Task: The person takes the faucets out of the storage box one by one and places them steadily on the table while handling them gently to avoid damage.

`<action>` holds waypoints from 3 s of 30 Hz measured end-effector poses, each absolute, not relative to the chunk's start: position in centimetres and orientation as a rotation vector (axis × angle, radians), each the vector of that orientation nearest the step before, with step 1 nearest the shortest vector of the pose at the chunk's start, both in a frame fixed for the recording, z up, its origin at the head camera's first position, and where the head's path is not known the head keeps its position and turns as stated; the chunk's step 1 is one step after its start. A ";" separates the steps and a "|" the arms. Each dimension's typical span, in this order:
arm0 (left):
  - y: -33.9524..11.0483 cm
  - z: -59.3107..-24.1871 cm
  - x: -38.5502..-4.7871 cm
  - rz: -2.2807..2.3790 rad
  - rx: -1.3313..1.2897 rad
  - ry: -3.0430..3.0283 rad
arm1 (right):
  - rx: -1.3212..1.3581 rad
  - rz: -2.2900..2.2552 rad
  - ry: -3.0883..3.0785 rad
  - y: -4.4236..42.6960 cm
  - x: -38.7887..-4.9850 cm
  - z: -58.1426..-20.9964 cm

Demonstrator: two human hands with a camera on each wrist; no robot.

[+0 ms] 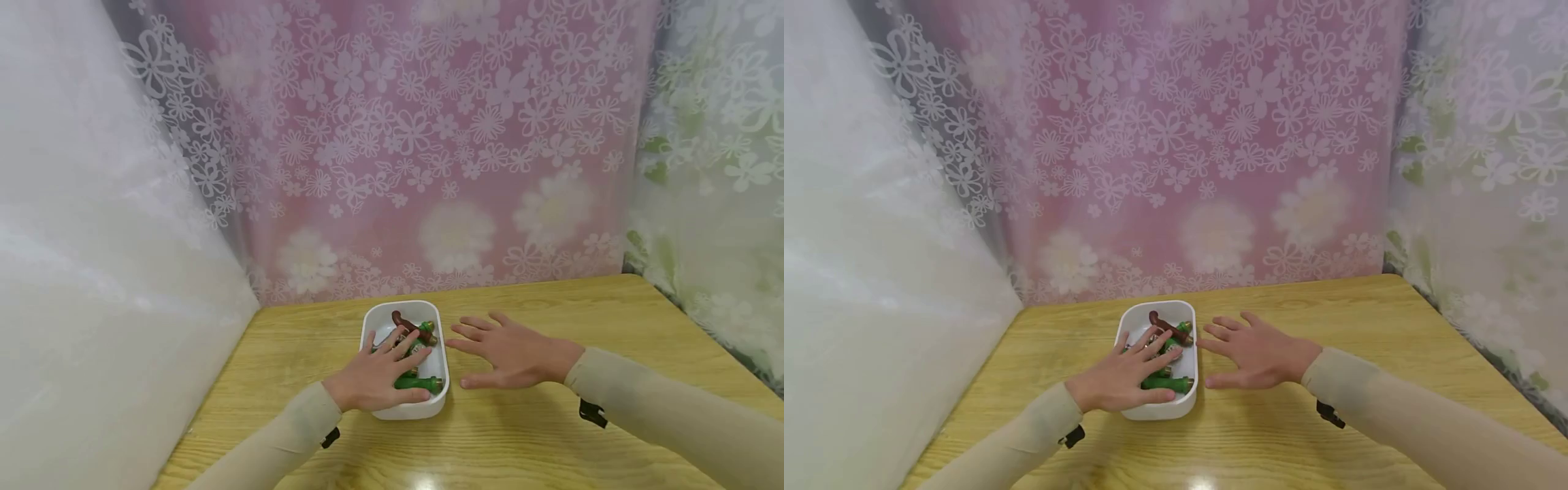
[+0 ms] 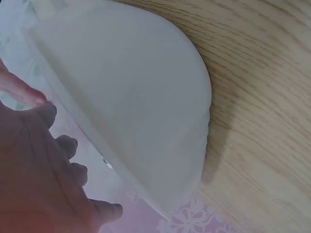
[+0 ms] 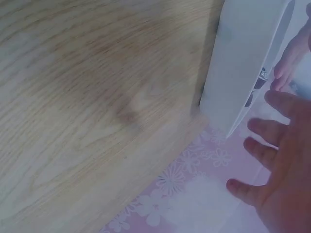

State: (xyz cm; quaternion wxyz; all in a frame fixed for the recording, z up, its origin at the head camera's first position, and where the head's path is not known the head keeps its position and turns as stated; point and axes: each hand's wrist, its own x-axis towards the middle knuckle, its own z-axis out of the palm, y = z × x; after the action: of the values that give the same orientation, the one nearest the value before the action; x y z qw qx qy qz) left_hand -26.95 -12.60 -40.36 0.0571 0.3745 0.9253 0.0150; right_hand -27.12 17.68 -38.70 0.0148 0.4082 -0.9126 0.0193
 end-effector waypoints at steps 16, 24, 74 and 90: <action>-14.7 -39.4 -28.2 0.318 1.045 3.011 | 1.288 -0.024 -2.741 17.1 -28.0 -38.5; -15.3 -39.3 -29.6 0.482 0.893 3.197 | 1.309 -0.042 -2.768 16.7 -27.9 -38.4; -16.1 -44.6 -33.1 0.314 0.375 3.314 | 1.436 -0.023 -2.812 11.7 -31.7 -35.9; -15.7 -44.3 -33.4 0.348 0.350 3.312 | 1.508 0.043 -2.849 8.0 -35.8 -36.1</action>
State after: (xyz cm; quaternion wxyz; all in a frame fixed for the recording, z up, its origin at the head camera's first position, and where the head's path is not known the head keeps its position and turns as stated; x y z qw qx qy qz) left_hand -33.44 -15.70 -44.31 -0.1031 0.1041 0.9838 0.1035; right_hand -35.78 8.05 -36.08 -0.0411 0.4674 -0.8830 0.0134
